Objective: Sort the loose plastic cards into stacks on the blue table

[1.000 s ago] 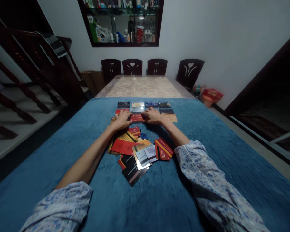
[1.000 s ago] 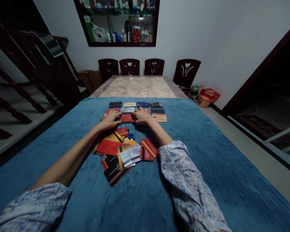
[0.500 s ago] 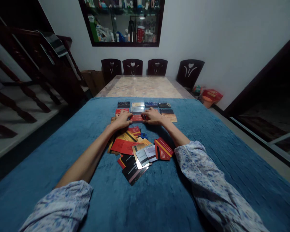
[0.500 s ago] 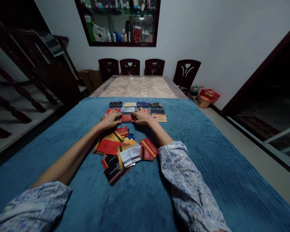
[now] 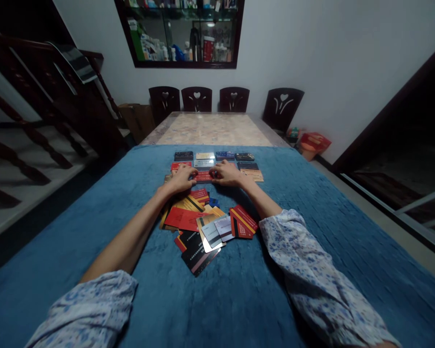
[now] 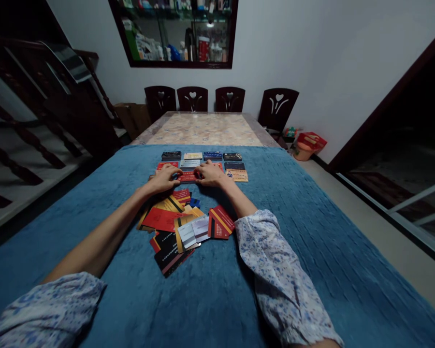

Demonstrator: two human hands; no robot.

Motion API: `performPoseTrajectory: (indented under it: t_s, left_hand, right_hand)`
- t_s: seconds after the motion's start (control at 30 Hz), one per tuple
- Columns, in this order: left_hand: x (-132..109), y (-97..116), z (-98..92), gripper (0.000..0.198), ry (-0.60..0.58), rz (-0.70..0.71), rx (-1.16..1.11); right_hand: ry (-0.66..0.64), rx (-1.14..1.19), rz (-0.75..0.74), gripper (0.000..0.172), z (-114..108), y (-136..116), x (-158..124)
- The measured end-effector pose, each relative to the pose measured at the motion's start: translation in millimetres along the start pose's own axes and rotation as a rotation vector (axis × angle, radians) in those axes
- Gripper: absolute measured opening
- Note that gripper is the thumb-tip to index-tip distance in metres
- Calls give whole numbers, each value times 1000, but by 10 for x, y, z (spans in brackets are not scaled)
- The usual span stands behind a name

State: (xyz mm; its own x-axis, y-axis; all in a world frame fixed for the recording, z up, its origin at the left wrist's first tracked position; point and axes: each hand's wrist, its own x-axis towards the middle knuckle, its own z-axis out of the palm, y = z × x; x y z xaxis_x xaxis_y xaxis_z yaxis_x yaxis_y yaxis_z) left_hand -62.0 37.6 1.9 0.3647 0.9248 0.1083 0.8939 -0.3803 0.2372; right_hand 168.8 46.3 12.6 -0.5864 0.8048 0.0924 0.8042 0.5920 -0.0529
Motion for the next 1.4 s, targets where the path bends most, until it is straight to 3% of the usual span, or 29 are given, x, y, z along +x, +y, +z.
performPoseTrajectory:
  t_s: [0.53, 0.67, 0.77, 1.03, 1.4]
  left_hand:
    - [20, -39, -4, 31, 30, 76, -32]
    - [24, -30, -12, 27, 45, 95, -43]
    - [26, -7, -14, 22, 103, 117, -60]
    - [7, 107, -70, 20, 180, 236, -94]
    - [-96, 450, -101, 19, 133, 345, -74]
  right_hand:
    - [4, 14, -12, 44, -47, -7, -41]
    - [44, 16, -7, 51, -85, -19, -46]
    - [88, 10, 1, 47, -123, -19, -46]
    - [192, -1, 22, 32, -209, -6, -78]
    - [180, -42, 17, 28, -265, -85, -128]
